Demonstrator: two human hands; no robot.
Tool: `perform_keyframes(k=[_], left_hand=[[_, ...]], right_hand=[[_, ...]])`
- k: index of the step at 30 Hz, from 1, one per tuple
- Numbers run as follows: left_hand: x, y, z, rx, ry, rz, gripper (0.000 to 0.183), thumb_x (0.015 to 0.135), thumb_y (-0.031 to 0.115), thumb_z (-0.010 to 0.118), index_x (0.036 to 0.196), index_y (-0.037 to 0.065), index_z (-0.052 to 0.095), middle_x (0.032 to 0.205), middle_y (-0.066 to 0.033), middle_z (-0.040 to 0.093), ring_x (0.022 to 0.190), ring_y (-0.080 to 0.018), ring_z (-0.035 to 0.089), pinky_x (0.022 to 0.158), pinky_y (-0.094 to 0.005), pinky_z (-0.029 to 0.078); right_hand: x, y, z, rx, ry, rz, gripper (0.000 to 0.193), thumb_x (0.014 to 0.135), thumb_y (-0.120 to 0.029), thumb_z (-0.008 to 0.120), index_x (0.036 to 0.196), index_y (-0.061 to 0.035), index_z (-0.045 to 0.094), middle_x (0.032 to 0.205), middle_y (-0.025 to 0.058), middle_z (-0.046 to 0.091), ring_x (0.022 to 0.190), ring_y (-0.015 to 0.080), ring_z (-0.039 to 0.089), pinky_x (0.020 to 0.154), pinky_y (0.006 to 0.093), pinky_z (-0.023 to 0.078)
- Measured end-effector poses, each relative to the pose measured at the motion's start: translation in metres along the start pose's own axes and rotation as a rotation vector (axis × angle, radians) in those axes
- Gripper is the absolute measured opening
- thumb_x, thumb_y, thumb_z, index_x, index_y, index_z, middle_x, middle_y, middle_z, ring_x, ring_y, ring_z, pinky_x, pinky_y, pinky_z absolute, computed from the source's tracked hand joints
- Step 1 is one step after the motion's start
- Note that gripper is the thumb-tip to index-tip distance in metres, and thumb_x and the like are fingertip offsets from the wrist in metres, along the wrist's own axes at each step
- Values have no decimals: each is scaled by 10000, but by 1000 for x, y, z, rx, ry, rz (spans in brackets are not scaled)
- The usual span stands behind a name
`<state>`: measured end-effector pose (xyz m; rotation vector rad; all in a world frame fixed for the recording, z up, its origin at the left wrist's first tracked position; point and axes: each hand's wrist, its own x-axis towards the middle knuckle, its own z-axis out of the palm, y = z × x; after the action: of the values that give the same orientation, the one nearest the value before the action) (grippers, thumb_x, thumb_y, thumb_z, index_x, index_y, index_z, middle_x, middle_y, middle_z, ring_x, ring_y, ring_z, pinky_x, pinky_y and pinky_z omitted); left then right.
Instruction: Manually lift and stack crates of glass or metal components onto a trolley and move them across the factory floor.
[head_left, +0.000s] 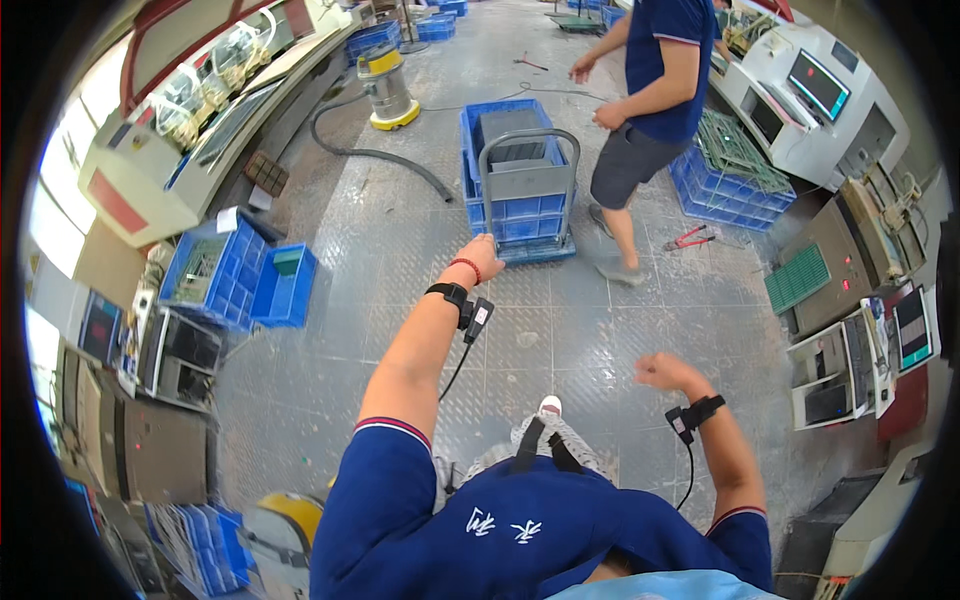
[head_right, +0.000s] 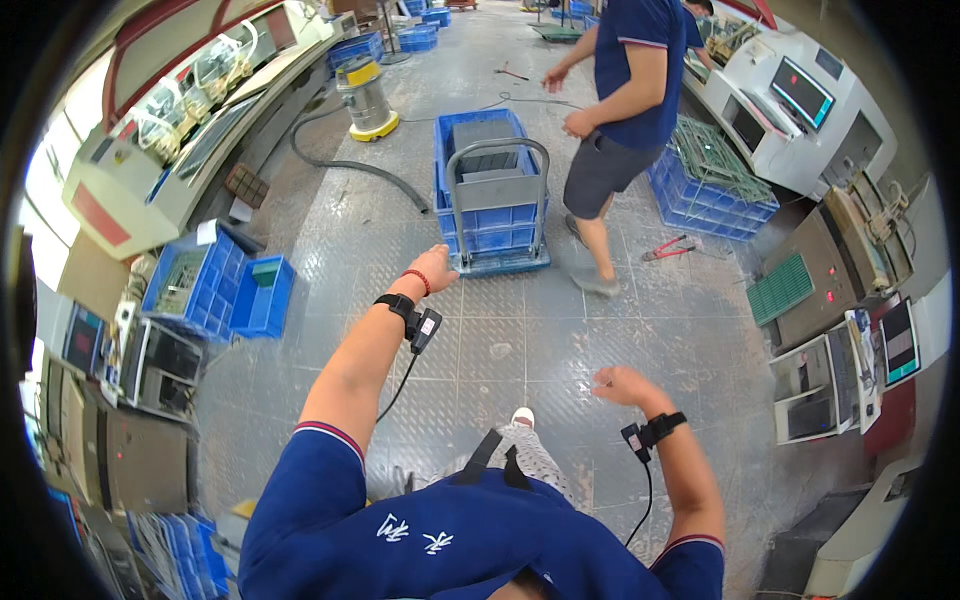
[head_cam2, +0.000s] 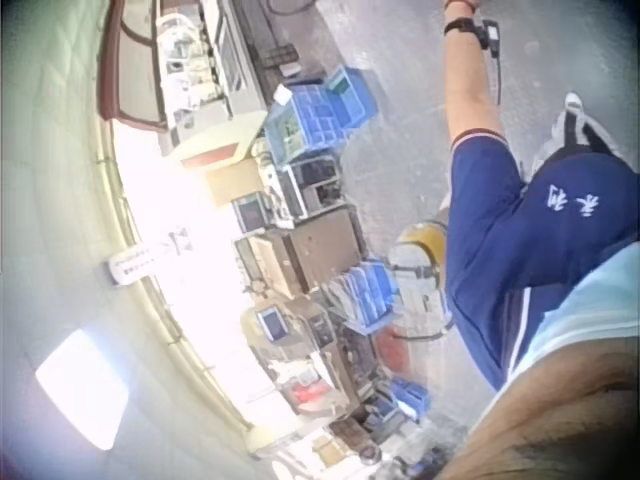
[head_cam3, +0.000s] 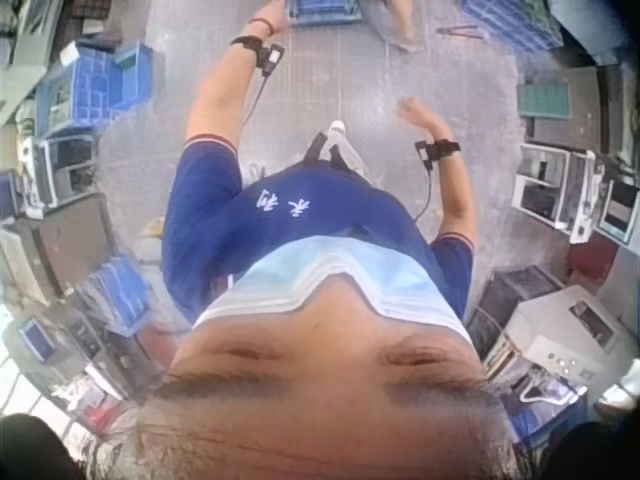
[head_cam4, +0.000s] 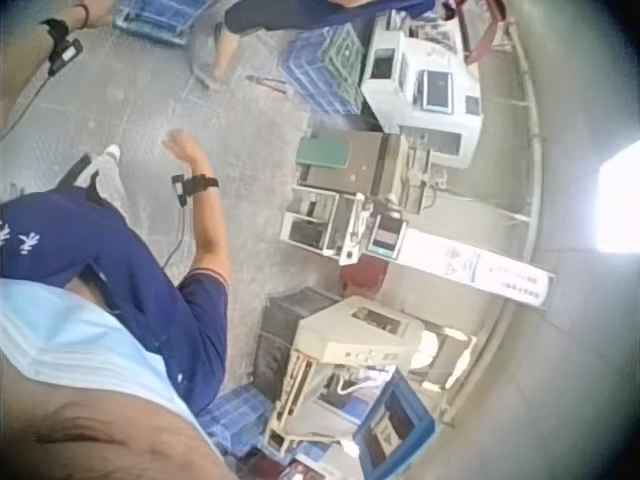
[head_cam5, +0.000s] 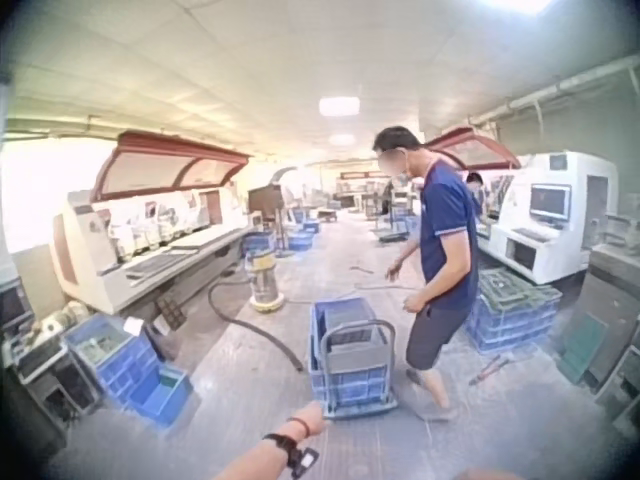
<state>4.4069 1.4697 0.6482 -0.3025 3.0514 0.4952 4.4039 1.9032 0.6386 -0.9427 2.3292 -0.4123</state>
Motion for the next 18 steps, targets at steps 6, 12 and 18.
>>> perform_keyframes(k=[6, 12, 18], left_hand=[[136, 5, -31, -34, -57, -49, 701, 725, 259, 611, 1260, -52, 283, 1310, -216, 310, 1229, -299, 301, 1008, -340, 282], [278, -56, -9, 75, 84, 66, 795, 680, 251, 654, 1277, -62, 233, 1346, -256, 200, 1269, -330, 197, 1034, -346, 229], [375, -57, 1, -28, -83, 95, 575, 628, 278, 693, 1095, 17, 479, 1162, -154, 438, 1116, -329, 391, 933, -402, 333]], right_hand=[[139, -11, -107, -84, 2, -107, 390, 721, -274, 621, 994, 1, 575, 989, 191, 579, 938, 344, 538, 812, 373, 432], [312, -17, -182, -125, 200, -172, 579, 688, -228, 658, 1162, 10, 425, 1145, 204, 464, 1035, 349, 475, 868, 381, 398], [469, 12, -221, -420, 509, -215, 612, 622, -243, 720, 1110, 0, 441, 1204, 171, 407, 1118, 342, 405, 873, 402, 384]])
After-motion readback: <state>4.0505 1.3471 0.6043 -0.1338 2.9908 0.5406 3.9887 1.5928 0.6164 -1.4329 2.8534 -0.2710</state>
